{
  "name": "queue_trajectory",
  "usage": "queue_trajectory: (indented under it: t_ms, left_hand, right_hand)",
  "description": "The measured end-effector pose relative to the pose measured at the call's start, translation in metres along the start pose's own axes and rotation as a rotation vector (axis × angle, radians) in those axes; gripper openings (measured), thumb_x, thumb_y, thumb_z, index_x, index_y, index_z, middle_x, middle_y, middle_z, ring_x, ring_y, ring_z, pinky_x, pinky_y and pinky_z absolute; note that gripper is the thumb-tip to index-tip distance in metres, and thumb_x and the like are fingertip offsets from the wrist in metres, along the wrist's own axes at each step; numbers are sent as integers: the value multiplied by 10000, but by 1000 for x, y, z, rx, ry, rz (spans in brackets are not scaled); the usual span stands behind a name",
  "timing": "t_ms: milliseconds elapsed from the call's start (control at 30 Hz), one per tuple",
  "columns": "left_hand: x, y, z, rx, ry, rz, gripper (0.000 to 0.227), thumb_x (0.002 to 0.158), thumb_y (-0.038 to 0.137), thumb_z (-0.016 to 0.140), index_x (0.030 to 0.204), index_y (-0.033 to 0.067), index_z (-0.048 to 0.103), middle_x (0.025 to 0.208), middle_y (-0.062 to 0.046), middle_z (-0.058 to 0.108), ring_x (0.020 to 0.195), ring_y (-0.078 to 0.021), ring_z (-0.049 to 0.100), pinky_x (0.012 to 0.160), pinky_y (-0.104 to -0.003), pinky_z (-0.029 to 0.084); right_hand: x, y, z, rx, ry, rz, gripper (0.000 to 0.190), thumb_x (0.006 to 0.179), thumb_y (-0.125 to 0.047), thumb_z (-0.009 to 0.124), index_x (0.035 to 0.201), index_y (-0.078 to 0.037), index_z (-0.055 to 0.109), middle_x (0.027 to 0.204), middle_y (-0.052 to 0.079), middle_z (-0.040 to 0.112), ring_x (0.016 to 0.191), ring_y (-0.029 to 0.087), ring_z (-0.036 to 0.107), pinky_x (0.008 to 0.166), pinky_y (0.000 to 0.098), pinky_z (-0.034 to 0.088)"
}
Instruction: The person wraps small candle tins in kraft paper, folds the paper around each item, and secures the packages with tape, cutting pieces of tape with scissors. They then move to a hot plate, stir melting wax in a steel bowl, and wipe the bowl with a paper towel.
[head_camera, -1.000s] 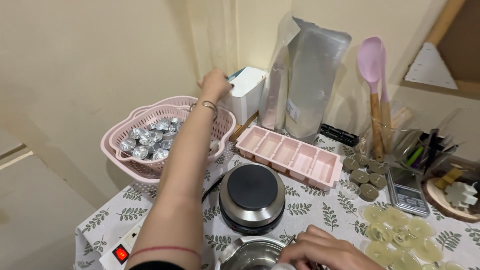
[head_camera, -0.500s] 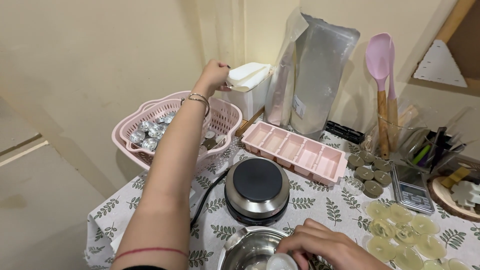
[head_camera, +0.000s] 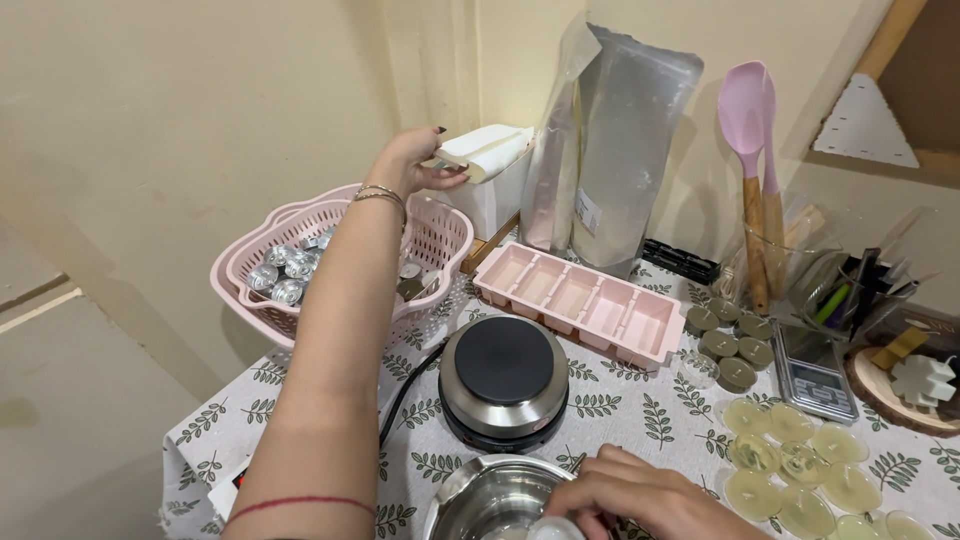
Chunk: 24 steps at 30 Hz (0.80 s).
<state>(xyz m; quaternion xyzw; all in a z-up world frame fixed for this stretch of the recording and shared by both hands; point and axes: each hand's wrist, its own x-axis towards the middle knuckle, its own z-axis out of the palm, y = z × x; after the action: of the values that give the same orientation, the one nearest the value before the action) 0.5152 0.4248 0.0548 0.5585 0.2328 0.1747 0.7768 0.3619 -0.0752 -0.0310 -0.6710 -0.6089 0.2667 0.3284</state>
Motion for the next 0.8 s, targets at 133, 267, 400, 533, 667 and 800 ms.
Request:
queue_trajectory:
  t_ms: [133, 267, 400, 533, 667, 800]
  left_hand:
    - [4, -1, -2, -68, 50, -21, 511, 970, 26, 347, 1448, 197, 401, 1198, -181, 449, 864, -313, 597, 703, -418, 549]
    - [74, -22, -27, -22, 85, 226, 420, 936, -3, 454, 1316, 89, 608, 1013, -139, 594, 773, -243, 558, 659, -365, 490]
    - [48, -21, -22, 351, 466, 841, 231, 857, -6, 668, 1075, 50, 716, 943, -24, 714, 891, -163, 699, 827, -292, 558]
    - [-14, 5, 3, 456, 656, 1210, 245, 870, -38, 636, 1101, 40, 665, 965, -102, 684, 899, -215, 696, 836, -320, 576]
    - [4, 12, -8, 23, 886, 1278, 521, 771, -47, 666, 1268, -6, 512, 1131, -118, 508, 955, -222, 646, 843, -333, 553]
    - [42, 25, -49, -250, 339, 536, 247, 866, -79, 683, 1108, -92, 640, 1061, -160, 720, 928, -251, 734, 812, -363, 632]
  right_hand:
    - [1, 7, 5, 49, 41, -156, 286, 1006, -267, 660, 1180, -53, 736, 754, 11, 538, 814, 168, 593, 848, 388, 499]
    - [0, 8, 6, 42, 7, -60, 280, 976, -259, 681, 1162, -62, 752, 758, 7, 548, 833, 170, 588, 814, 381, 508]
    - [1, 13, 9, 27, 29, -123, 256, 1001, -242, 695, 1175, -64, 757, 781, 19, 560, 835, 174, 594, 825, 377, 521]
    - [3, 15, 12, 19, 8, -84, 249, 982, -238, 678, 1161, -75, 736, 803, 1, 593, 844, 166, 599, 792, 368, 510]
    - [1, 8, 7, 32, 12, -103, 248, 993, -231, 697, 1187, -85, 746, 825, 12, 595, 869, 176, 603, 822, 380, 524]
    - [-1, -11, 3, 5, -50, -40, 346, 946, -267, 750, 1255, -113, 728, 859, -1, 610, 923, 167, 616, 869, 369, 506]
